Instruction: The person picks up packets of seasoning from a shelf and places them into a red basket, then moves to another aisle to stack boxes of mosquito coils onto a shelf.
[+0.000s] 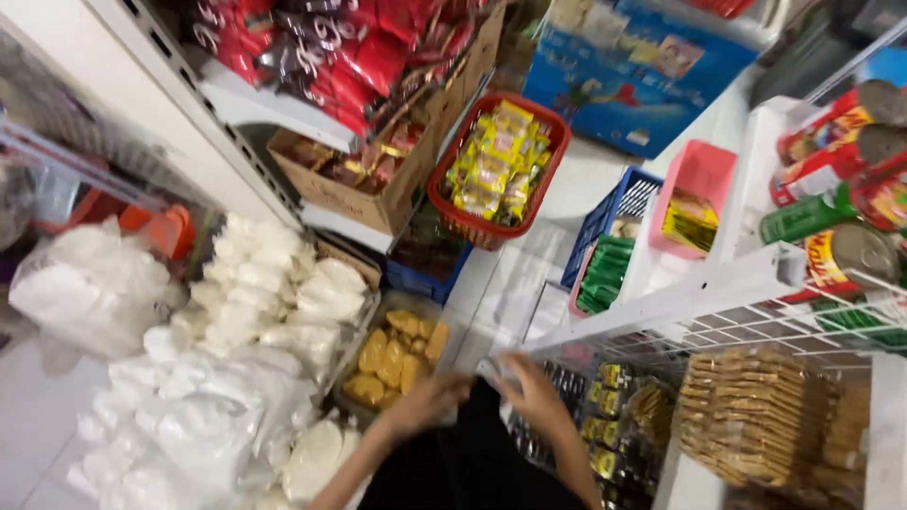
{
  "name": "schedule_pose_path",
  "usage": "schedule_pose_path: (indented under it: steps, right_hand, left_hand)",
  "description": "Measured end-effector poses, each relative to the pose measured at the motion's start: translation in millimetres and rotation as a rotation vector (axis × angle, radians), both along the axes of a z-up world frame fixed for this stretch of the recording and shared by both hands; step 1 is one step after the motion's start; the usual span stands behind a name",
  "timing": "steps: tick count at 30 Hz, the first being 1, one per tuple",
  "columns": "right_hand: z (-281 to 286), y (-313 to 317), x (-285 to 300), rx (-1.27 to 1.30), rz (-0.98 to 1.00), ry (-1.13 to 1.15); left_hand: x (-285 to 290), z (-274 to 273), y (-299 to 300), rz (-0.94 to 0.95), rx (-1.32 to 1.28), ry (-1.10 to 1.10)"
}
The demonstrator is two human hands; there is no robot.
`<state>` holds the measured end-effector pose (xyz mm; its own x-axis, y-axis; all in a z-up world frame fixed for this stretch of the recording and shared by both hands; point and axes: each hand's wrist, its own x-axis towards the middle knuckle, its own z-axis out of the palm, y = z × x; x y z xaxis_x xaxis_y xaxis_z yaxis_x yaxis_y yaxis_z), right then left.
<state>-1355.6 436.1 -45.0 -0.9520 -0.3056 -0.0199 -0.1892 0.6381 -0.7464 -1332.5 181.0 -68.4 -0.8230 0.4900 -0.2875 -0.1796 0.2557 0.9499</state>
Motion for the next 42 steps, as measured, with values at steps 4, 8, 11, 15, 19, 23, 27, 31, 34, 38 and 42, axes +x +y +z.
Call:
schedule_pose_path:
  steps: [4,8,11,15,19,23,27,31,34,38,42]
  right_hand:
    - [44,19,-80,-0.065,0.113,-0.118]
    - [74,41,-145,-0.072,0.161,0.03]
    - [84,49,-199,-0.021,0.23,0.1]
    - [111,50,-271,-0.038,0.253,0.181]
    - [112,40,-329,-0.138,0.15,0.14]
    - [77,44,-362,-0.176,0.109,0.06]
    - [54,67,-370,-0.201,-0.044,-0.058]
    - [40,85,-390,-0.204,-0.133,-0.072]
    - [34,93,-409,-0.157,-0.189,-0.063]
    - [43,93,-482,-0.13,-0.194,-0.002]
    - [45,65,-551,0.028,-0.109,-0.238]
  left_hand:
    - [-85,15,27,0.171,-0.045,0.162]
    - [-156,42,61,0.288,-0.113,0.328]
    - [-180,61,75,0.287,-0.124,0.371]
    - [-216,71,87,0.279,-0.045,0.372]
    - [-250,63,86,0.343,-0.127,0.239]
    - [-298,56,74,0.279,-0.267,0.353]
    - [-352,61,61,0.145,-0.337,0.527]
    - [-412,73,62,0.095,-0.327,0.482]
    - [-440,79,71,0.092,-0.337,0.423]
    - [-460,72,75,0.107,-0.369,0.46]
    - [-461,36,69,0.255,-0.348,0.615]
